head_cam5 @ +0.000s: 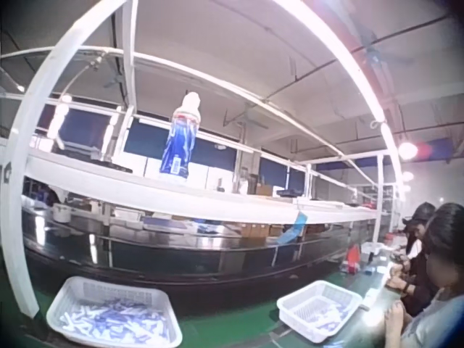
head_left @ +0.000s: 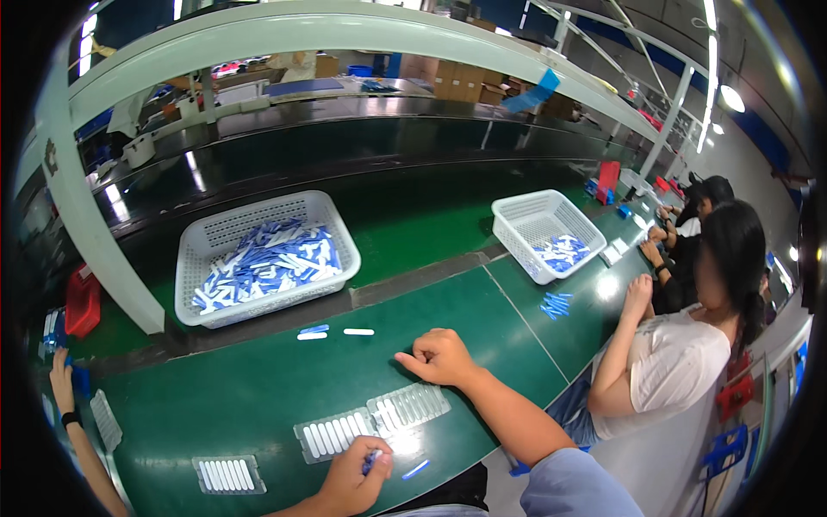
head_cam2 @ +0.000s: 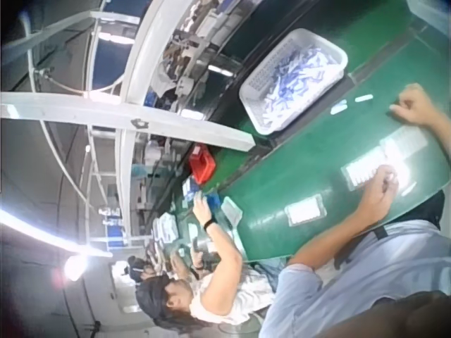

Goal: The person retrieves strips from a basket and inserts them one by one into the slots of plastic trays by hand.

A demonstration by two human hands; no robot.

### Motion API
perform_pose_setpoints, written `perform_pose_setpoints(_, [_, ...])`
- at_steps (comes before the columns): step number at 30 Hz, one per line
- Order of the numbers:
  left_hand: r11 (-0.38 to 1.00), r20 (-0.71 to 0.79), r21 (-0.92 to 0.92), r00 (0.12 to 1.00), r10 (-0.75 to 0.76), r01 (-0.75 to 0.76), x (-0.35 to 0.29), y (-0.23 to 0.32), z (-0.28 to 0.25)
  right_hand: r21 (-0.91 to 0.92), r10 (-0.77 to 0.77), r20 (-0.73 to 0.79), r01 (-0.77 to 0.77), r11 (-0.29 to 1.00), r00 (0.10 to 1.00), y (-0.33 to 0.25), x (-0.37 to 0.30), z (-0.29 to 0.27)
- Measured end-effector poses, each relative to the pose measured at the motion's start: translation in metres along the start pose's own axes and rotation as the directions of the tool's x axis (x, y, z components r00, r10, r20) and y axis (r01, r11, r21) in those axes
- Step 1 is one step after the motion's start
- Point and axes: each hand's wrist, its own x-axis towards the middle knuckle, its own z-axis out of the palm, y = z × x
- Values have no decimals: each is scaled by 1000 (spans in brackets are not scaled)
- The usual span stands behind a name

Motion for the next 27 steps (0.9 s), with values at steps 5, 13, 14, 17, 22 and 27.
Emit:
perform_pose_setpoints(5, [995,54,-46,994,94,-92,5,2,10,-17,14,-20,-14,1000,1000,5,-6,-6])
perform_pose_setpoints(13, [998,54,-17,997,55,-54,3,10,8,15,66,-23,-66,998,998,7,-4,-4])
perform_pose_setpoints(14, [999,79,-25,996,35,-33,4,11,8,20,62,-19,-62,998,998,8,-4,-4])
perform_pose_setpoints(17, [991,125,-37,983,134,-131,9,1,5,28,69,-23,-69,997,997,6,-2,-3])
perform_pose_setpoints(22, [945,128,-81,937,326,-318,12,-11,4,70,82,-78,-77,995,994,4,-2,-2])
perform_pose_setpoints(27, [724,418,-604,906,-67,333,11,3,-3,-107,-108,-56,101,989,993,-32,4,-39])
